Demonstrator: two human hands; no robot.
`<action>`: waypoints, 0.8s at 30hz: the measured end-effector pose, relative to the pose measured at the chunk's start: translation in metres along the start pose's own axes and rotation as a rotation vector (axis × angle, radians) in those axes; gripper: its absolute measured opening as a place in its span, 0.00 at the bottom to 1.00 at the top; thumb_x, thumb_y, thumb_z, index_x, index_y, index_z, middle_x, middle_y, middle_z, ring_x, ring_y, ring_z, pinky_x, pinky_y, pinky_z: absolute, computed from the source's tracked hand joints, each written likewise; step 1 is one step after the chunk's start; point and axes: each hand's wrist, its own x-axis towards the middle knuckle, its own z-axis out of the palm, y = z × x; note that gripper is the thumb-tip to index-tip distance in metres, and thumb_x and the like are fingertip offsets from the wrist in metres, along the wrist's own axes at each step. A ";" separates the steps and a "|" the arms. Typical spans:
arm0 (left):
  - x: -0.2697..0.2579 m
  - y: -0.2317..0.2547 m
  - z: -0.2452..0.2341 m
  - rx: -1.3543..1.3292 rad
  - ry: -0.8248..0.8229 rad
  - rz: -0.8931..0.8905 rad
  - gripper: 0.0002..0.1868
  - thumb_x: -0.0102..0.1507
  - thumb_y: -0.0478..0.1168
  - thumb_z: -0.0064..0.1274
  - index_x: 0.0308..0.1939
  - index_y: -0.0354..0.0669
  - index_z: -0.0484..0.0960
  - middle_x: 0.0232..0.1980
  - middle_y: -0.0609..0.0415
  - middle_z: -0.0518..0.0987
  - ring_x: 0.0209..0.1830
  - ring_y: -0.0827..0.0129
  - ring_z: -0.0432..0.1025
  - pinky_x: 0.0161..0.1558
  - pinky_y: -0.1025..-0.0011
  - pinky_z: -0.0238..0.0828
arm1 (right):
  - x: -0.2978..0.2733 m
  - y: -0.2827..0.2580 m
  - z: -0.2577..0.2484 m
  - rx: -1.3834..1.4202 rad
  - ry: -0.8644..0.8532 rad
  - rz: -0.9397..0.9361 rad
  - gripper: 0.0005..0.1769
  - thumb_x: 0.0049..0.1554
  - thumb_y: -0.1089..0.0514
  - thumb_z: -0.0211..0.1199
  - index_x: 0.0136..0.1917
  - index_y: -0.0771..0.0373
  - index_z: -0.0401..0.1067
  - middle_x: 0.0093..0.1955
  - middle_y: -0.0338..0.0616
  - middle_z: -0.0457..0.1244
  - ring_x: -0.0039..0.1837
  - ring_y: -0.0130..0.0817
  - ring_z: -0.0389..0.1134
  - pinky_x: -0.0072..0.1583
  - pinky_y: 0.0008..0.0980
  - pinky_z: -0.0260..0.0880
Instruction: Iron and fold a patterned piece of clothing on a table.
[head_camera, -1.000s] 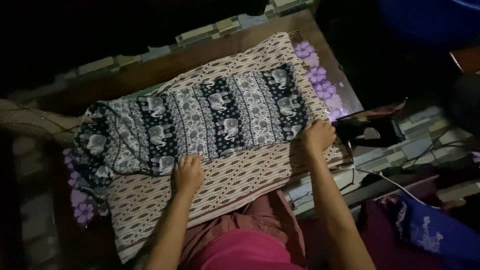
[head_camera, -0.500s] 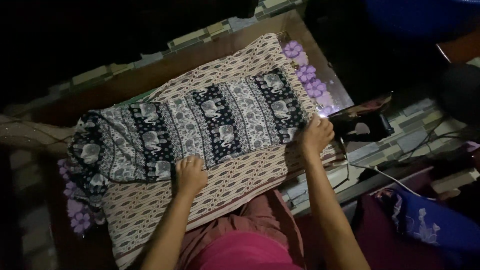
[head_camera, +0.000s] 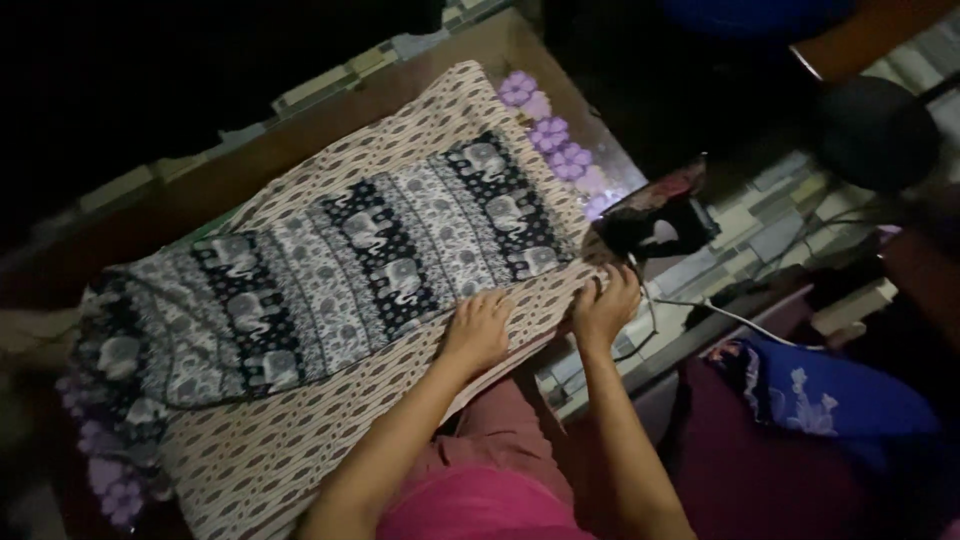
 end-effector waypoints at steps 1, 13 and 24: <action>0.008 0.011 0.000 -0.003 -0.006 0.010 0.24 0.61 0.36 0.48 0.63 0.43 0.75 0.70 0.45 0.69 0.72 0.49 0.59 0.70 0.49 0.51 | 0.003 0.014 0.001 -0.007 0.005 0.008 0.26 0.59 0.55 0.66 0.69 0.59 0.69 0.74 0.57 0.56 0.77 0.58 0.53 0.76 0.57 0.49; 0.048 0.064 0.026 -0.072 0.247 0.187 0.24 0.60 0.38 0.52 0.61 0.45 0.76 0.66 0.45 0.71 0.69 0.46 0.62 0.69 0.49 0.57 | 0.107 0.122 0.039 1.115 0.275 0.428 0.28 0.56 0.55 0.71 0.63 0.67 0.65 0.55 0.51 0.65 0.57 0.48 0.67 0.60 0.46 0.70; 0.033 0.045 0.009 -0.163 0.162 0.010 0.24 0.62 0.37 0.46 0.63 0.43 0.76 0.69 0.45 0.68 0.72 0.47 0.58 0.70 0.47 0.53 | 0.134 0.053 -0.010 0.654 0.246 0.000 0.10 0.58 0.62 0.69 0.52 0.65 0.74 0.46 0.40 0.70 0.47 0.29 0.68 0.52 0.32 0.70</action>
